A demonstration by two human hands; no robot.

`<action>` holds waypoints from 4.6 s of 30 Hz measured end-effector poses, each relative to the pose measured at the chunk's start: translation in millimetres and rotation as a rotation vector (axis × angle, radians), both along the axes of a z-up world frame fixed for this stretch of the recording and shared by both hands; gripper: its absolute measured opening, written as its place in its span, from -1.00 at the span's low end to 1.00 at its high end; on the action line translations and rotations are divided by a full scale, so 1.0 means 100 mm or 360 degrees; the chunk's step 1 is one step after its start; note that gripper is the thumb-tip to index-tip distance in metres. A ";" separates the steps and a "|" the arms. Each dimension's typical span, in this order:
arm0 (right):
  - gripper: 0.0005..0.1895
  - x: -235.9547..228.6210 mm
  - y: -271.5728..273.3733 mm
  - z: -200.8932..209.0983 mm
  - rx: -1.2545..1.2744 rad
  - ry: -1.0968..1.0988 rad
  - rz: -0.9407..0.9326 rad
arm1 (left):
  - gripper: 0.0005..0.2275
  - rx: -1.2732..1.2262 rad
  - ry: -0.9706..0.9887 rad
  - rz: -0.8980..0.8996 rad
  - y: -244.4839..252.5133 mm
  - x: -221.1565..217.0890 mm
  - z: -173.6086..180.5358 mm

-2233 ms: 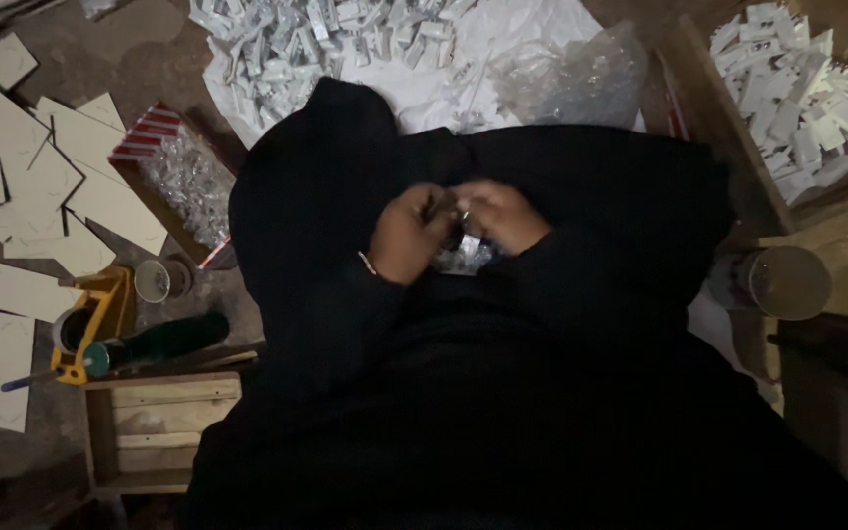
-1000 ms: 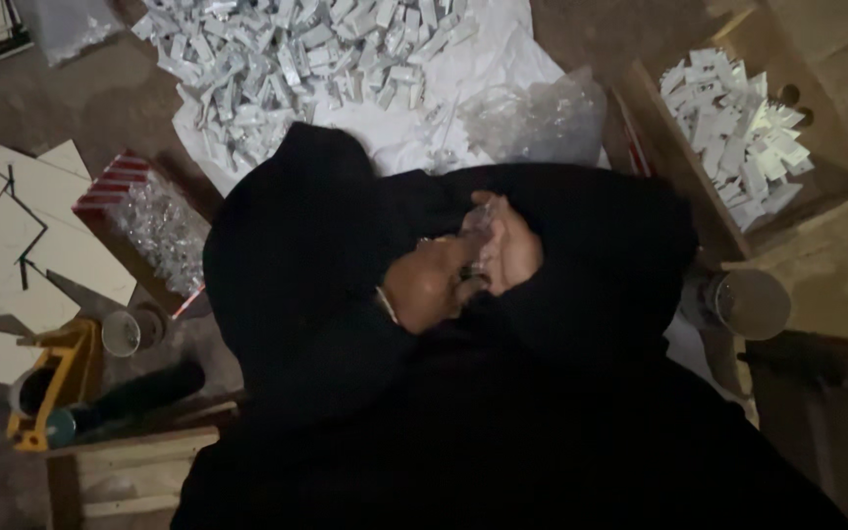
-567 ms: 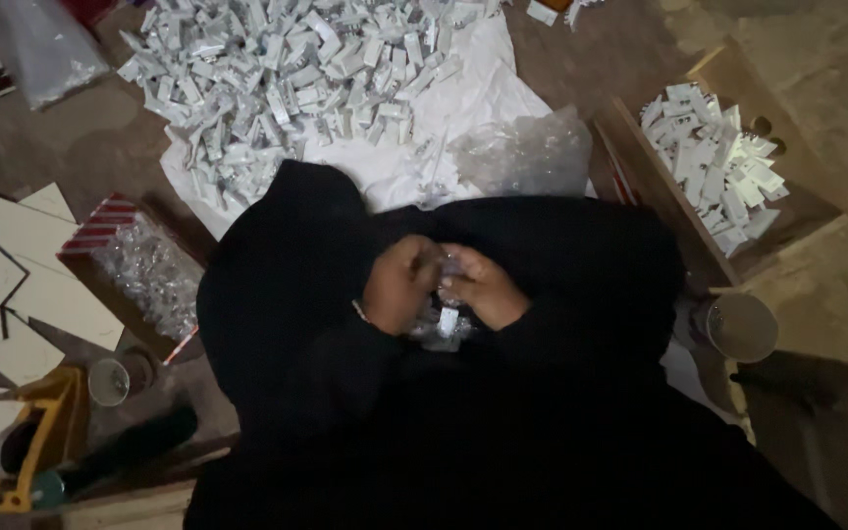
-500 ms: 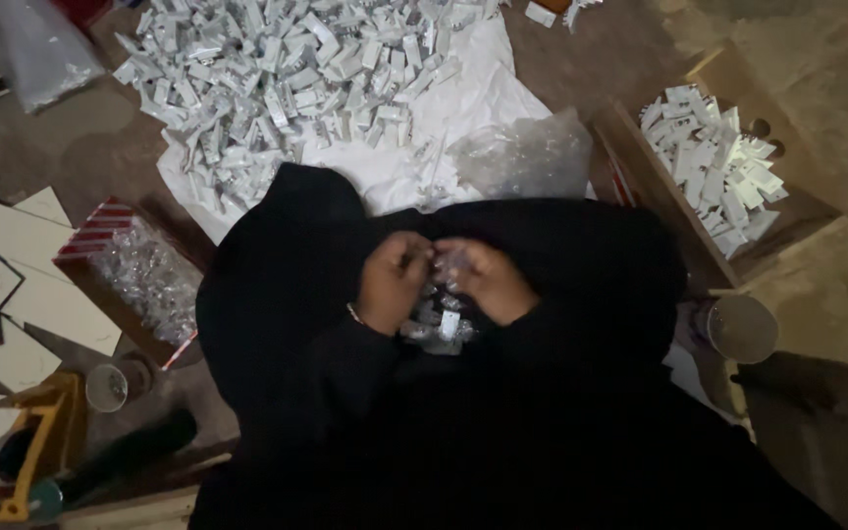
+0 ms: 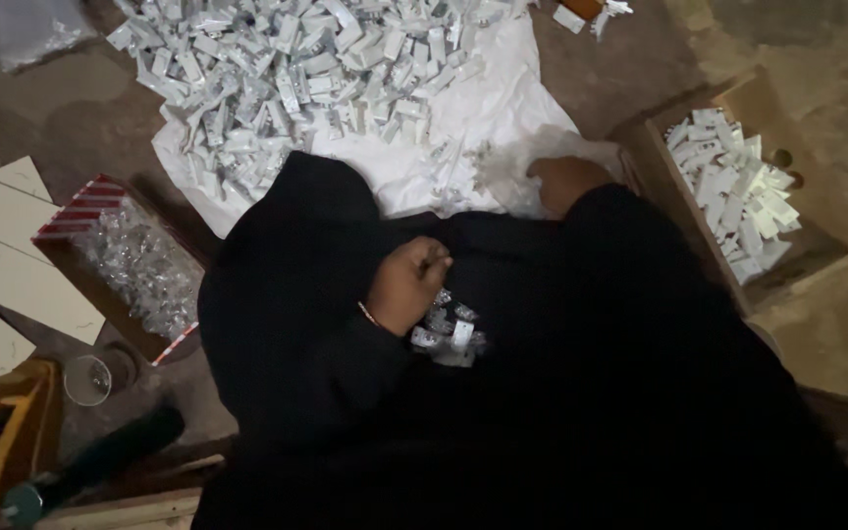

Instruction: The person sits on the floor and repeatedly wraps small white rectangular items in clear plastic wrap. They pick up an item, wrap it by hand, and place the wrapped item into a wooden crate to the right.

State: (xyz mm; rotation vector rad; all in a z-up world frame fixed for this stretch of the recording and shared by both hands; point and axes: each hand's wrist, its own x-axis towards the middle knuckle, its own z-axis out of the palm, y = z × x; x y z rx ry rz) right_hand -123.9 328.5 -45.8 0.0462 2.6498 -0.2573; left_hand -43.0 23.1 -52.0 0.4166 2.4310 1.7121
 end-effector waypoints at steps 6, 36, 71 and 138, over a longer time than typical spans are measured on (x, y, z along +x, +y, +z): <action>-0.55 -0.14 0.23 -0.39 0.0237 -0.0187 -0.0066 | -0.90 -0.0039 0.0003 -0.0056 0.02 -0.01 0.09; -0.78 0.14 -0.09 0.05 -0.0013 0.0690 0.0178 | -0.87 -0.0414 -0.0079 -0.0199 -0.22 -0.04 0.13; -0.63 1.77 -1.32 0.09 -0.2463 0.0142 -0.1142 | -0.71 -0.0560 0.0100 -0.0217 -0.12 0.73 0.93; -0.78 1.59 -1.30 -0.59 -0.2425 0.0462 -0.0656 | -0.66 -0.0787 0.0695 -0.0301 0.00 0.88 0.75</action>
